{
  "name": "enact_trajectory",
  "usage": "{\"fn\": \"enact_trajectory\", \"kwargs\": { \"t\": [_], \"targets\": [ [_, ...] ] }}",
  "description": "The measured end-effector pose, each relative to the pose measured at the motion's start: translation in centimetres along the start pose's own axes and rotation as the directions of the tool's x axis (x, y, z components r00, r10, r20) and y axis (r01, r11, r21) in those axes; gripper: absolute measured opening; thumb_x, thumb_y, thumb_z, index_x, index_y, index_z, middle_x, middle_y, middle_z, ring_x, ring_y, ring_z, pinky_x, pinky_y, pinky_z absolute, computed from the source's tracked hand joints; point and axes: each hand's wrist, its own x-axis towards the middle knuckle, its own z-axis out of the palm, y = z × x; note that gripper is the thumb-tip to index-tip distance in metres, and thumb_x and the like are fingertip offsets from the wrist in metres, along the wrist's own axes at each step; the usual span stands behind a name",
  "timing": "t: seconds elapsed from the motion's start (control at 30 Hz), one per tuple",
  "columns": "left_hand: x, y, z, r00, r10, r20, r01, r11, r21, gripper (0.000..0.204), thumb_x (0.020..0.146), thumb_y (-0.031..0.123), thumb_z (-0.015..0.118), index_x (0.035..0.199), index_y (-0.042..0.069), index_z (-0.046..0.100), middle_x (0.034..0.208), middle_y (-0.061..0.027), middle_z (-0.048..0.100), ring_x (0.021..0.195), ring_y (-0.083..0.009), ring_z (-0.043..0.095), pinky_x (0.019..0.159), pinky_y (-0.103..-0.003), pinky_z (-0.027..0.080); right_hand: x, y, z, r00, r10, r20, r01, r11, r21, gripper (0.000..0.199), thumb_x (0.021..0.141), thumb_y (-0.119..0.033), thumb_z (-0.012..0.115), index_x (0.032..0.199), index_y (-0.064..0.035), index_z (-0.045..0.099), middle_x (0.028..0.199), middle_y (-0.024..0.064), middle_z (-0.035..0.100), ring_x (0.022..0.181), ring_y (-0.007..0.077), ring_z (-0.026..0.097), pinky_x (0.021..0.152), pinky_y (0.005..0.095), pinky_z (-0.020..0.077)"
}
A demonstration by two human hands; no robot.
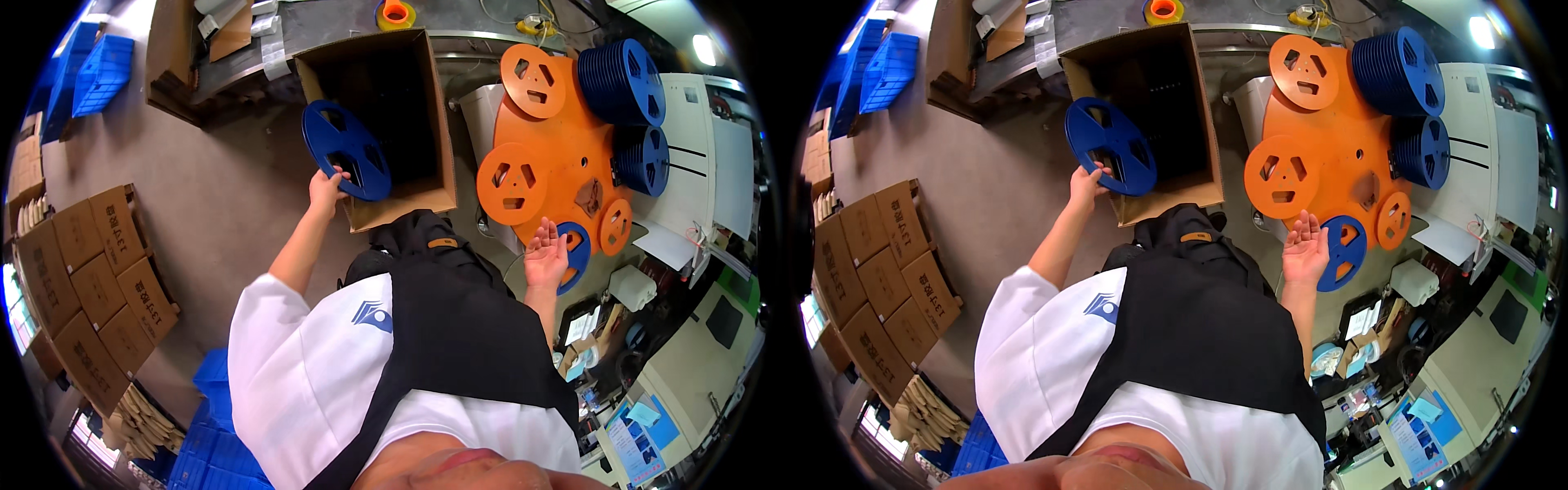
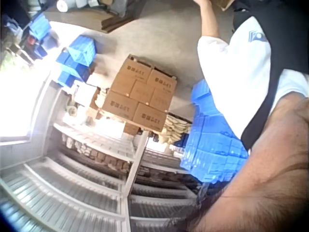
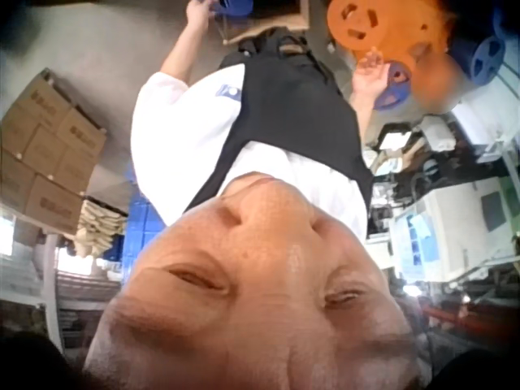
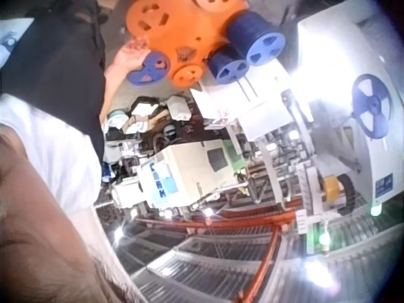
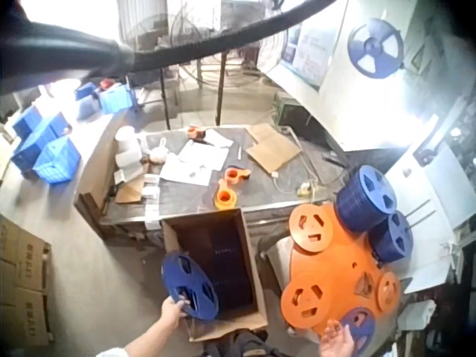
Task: The person sorts plastic reels by hand, picking them up from a pile on a table and placing them into a cardboard box.
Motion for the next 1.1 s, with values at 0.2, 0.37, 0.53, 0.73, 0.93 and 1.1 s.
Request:
{"fn": "enact_trajectory", "kwargs": {
  "t": [0.2, 0.37, 0.53, 0.73, 0.93, 1.1],
  "targets": [
    [8.4, 0.6, 5.6, 0.994, 0.052, -0.097, -0.037, 0.989, 0.145, 0.013, 0.087, 0.006, 0.052, 0.1, 0.01, 0.051, 0.093, -0.005, 0.063, 0.079, -0.0149, 0.061, 0.056, -0.029, 0.049, -1.7, 1.4, -0.3, 0.988, -0.013, -0.154, 0.004, 0.998, -0.056, 0.034, 0.096, -0.032, 0.045, 0.111, -0.0028, 0.054, 0.115, 0.0122, 0.06, 0.093, 0.0212, 0.063, 0.074, 0.032, 0.0541],
    [12.0, 1.5, 9.3, 0.983, 0.155, -0.101, -0.112, 0.931, 0.346, 0.011, 0.081, 0.007, 0.059, 0.092, 0.005, 0.059, 0.081, -0.0077, 0.064, 0.065, -0.017, 0.061, 0.05, -0.03, 0.048, -2.8, 1.4, -1.0, 0.977, -0.042, -0.207, 0.033, 0.998, -0.046, 0.033, 0.096, -0.031, 0.044, 0.111, -0.0027, 0.054, 0.115, 0.0126, 0.06, 0.092, 0.0215, 0.063, 0.074, 0.0321, 0.0541],
    [14.3, 0.9, 10.1, 0.995, 0.089, -0.047, -0.057, 0.882, 0.467, 0.025, 0.081, 0.01, 0.063, 0.105, 0.005, 0.057, 0.086, -0.0102, 0.063, 0.068, -0.0197, 0.061, 0.052, -0.032, 0.048, -3.0, 1.8, -1.8, 0.985, -0.019, -0.169, 0.019, 1.0, -0.001, 0.036, 0.096, -0.03, 0.044, 0.113, 0.0006, 0.052, 0.118, 0.0149, 0.058, 0.096, 0.0232, 0.063, 0.075, 0.0339, 0.0545],
    [13.5, -0.8, 9.3, 0.948, -0.318, 0.021, 0.269, 0.833, 0.484, 0.091, 0.084, 0.025, 0.065, 0.147, 0.024, 0.0, 0.144, -0.0189, 0.031, 0.127, -0.0393, 0.036, 0.101, -0.054, 0.029, -1.3, 1.9, -0.7, 0.987, 0.04, -0.159, -0.044, 0.999, -0.018, 0.035, 0.097, -0.031, 0.043, 0.113, -0.0016, 0.053, 0.115, 0.0141, 0.06, 0.094, 0.0236, 0.063, 0.075, 0.0334, 0.0535],
    [13.3, -8.9, 3.6, 0.975, -0.167, 0.145, 0.04, 0.777, 0.628, 0.079, 0.079, 0.025, 0.071, 0.142, 0.003, 0.028, 0.131, -0.0199, 0.049, 0.117, -0.0266, 0.05, 0.096, -0.034, 0.04, 1.3, 1.5, -0.6, 0.979, 0.058, -0.195, -0.082, 0.99, -0.114, 0.033, 0.097, -0.03, 0.043, 0.111, -0.0023, 0.054, 0.113, 0.014, 0.061, 0.092, 0.0222, 0.063, 0.073, 0.0323, 0.0525],
    [13.5, -14.2, -3.7, 0.959, -0.166, 0.23, 0.032, 0.87, 0.492, 0.067, 0.084, 0.023, 0.066, 0.137, -0.003, 0.034, 0.12, -0.016, 0.056, 0.106, -0.0202, 0.054, 0.089, -0.031, 0.045, 7.5, -1.6, -1.1, 0.971, 0.169, -0.171, -0.205, 0.954, -0.217, 0.029, 0.095, -0.028, 0.046, 0.107, -0.0036, 0.055, 0.106, 0.0135, 0.063, 0.087, 0.0227, 0.063, 0.072, 0.0327, 0.0522]
  ]
}}
